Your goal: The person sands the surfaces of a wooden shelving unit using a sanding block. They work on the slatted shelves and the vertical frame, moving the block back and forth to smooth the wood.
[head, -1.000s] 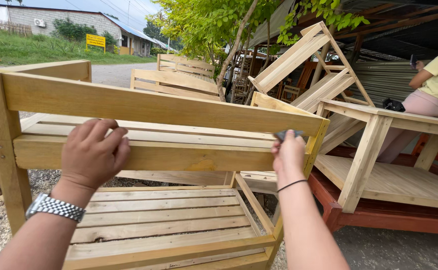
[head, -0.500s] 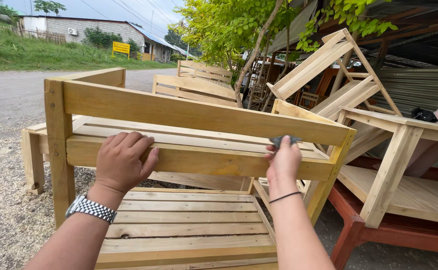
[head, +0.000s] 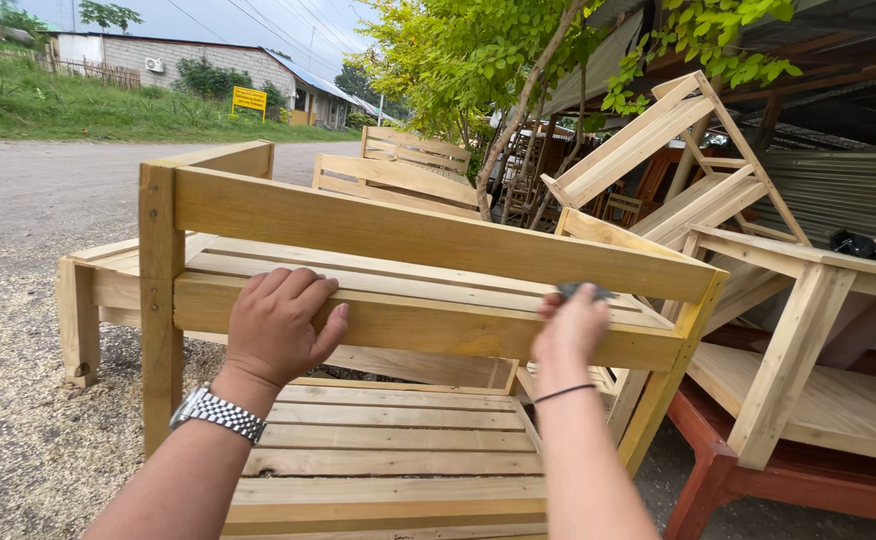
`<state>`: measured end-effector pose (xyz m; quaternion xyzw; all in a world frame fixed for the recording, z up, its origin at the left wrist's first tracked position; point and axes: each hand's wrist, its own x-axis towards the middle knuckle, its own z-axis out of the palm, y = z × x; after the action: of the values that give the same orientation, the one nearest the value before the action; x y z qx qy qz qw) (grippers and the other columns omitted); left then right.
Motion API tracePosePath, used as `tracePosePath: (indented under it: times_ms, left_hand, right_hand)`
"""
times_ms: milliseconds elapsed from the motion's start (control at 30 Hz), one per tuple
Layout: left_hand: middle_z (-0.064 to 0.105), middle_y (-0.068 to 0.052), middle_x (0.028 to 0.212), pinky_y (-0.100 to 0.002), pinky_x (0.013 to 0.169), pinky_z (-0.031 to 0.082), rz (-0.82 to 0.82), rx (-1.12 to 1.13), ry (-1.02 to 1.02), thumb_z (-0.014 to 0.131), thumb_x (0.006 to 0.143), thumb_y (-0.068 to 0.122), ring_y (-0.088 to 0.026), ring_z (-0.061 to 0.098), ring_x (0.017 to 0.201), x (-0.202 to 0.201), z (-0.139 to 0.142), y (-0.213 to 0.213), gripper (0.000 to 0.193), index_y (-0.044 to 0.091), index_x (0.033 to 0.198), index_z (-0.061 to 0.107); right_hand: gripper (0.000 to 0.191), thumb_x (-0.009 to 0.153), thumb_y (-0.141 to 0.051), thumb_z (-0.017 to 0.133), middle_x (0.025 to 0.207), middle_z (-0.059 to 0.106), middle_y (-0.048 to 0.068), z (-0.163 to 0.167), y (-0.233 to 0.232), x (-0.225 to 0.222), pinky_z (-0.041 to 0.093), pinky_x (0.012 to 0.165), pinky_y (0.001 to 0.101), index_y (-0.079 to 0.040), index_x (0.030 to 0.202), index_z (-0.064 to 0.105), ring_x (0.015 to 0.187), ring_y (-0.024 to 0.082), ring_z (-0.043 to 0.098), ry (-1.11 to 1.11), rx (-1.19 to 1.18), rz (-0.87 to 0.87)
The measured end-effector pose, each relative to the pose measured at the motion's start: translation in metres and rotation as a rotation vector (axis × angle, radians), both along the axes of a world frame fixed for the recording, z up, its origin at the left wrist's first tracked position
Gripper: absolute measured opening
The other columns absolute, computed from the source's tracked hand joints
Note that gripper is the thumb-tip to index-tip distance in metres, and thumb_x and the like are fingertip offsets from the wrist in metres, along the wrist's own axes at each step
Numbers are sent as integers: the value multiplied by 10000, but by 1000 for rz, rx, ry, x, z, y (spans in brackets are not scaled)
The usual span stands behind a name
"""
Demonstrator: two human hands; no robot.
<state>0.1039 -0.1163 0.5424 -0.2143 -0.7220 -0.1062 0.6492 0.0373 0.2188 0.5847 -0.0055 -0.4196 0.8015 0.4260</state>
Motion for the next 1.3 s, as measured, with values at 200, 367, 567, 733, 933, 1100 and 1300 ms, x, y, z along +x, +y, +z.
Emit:
tracePosePath:
  times_ms: [200,367,567,733,933,1100,1300]
  left_hand:
    - [677,-20,861,-389,807,500,43,22,-47,681,854,349,-227,643,852,-8,1,2,224,128,838,710]
    - [666,5,894,-367,827,494,-85,37,25,634,870,230,-213,639,871,-13,-1,-2,135,146,922,726]
    - [669,-48,990,-471,952,492,254,234,159,607,858,145,-252,637,957,0,-23,-68,209,158,1041,705]
    - [621,-213,1232,-467,966,496,-130,704,-295,661,957,449,-349,608,1162,-9,-46,-112,607,13,1358,530]
    - [766,-117,976,-381,793,598,-245,900,-703,626,838,675,-238,766,906,-20,-53,-113,737,84,1278,631]
    - [786,-131,880,-378,747,590,-334,939,-684,626,823,677,-257,761,820,-18,-56,-112,732,113,1288,669]
    - [787,-105,990,-348,769,574,-313,904,-533,662,833,664,-215,752,915,-27,-60,-113,712,151,1327,647]
  right_hand:
    - [210,1089,-202,356,839,608,95,9,-74,15,546,531,277,-46,1011,472,626,142,623,-22,39,15]
    - [220,1065,-174,416,918,649,110,-18,-216,2,595,608,305,14,1071,532,747,181,699,11,139,382]
    - [180,1086,-179,433,944,624,96,-7,-79,-7,552,546,280,-31,1052,531,726,185,677,0,127,202]
    - [222,1095,-182,394,924,639,97,-3,-157,14,595,587,263,-5,1041,515,721,143,685,-15,23,136]
    - [210,1066,-155,467,882,657,98,-11,-312,25,577,544,285,15,1002,574,680,165,689,-1,168,382]
    - [214,1067,-175,472,875,664,79,-18,-210,1,592,563,302,-6,993,581,698,145,687,26,101,248]
    - [216,1100,-196,414,861,657,94,-7,-250,4,613,610,274,-19,1013,505,662,148,672,76,-78,157]
